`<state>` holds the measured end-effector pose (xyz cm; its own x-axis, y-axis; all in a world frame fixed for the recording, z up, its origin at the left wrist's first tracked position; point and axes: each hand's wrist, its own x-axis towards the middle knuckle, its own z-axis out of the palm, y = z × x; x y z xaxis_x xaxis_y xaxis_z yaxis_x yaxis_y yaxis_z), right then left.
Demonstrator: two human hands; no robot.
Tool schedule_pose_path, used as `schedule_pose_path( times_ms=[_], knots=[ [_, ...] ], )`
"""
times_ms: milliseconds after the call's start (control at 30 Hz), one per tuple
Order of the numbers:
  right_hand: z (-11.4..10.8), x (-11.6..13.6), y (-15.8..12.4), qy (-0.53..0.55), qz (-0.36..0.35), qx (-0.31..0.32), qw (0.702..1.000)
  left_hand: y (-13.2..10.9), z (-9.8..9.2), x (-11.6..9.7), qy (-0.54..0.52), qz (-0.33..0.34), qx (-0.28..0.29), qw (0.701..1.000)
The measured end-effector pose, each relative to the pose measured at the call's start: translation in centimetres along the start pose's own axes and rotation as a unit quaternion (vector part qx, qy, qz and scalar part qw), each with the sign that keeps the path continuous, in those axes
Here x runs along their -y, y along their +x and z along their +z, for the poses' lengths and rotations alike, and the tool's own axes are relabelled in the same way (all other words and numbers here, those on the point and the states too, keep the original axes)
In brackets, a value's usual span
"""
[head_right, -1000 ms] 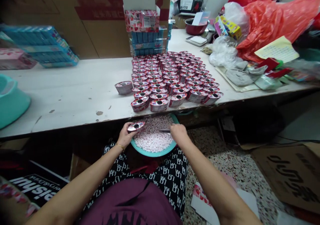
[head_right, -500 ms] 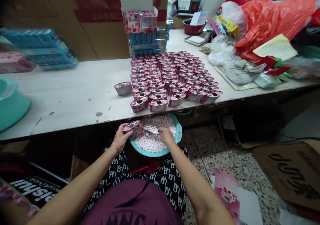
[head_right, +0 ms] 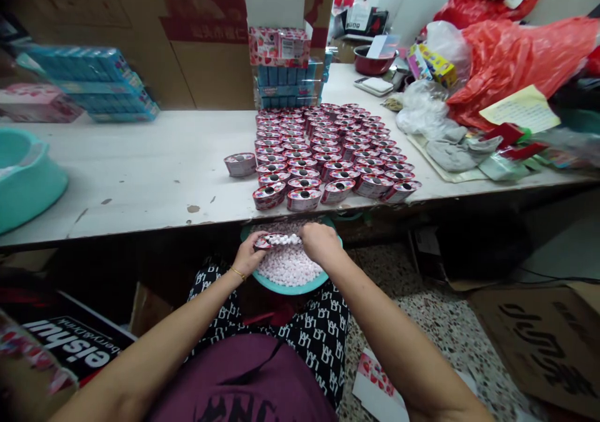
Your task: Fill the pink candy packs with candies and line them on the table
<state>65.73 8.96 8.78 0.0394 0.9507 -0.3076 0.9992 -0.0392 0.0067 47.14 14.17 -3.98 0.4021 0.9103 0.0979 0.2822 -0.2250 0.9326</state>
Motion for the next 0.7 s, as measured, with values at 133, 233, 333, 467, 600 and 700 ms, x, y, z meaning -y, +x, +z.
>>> schedule_pose_path(
  times_ms=[133, 233, 333, 467, 600, 700],
  knots=[
    [-1.6, 1.9, -0.3, -0.052, -0.016, 0.000, 0.999, -0.1, 0.1, 0.3, 0.004, 0.002, -0.004, 1.000],
    [-2.1, 2.6, -0.5, -0.063, -0.030, -0.012, 0.997, 0.1, 0.3, 0.7, -0.001, -0.004, -0.010, 1.000],
    [-2.4, 2.2, -1.0, -0.066, -0.025, -0.018, 0.997, 0.0, 0.3, 0.5, -0.025, -0.024, -0.014, 0.999],
    [-1.9, -0.5, -2.7, -0.020, 0.013, -0.042, 0.999, -1.2, -2.2, -1.7, -0.069, -0.049, -0.013, 0.996],
    [1.3, -4.6, -4.6, 0.120, 0.030, -0.075, 0.990, -1.1, -8.1, -3.7, -0.067, -0.022, -0.048, 0.996],
    [4.5, -6.3, -4.7, 0.195, 0.046, -0.092, 0.975, 2.7, -11.5, -3.9, -0.018, 0.010, -0.116, 0.993]
  ],
)
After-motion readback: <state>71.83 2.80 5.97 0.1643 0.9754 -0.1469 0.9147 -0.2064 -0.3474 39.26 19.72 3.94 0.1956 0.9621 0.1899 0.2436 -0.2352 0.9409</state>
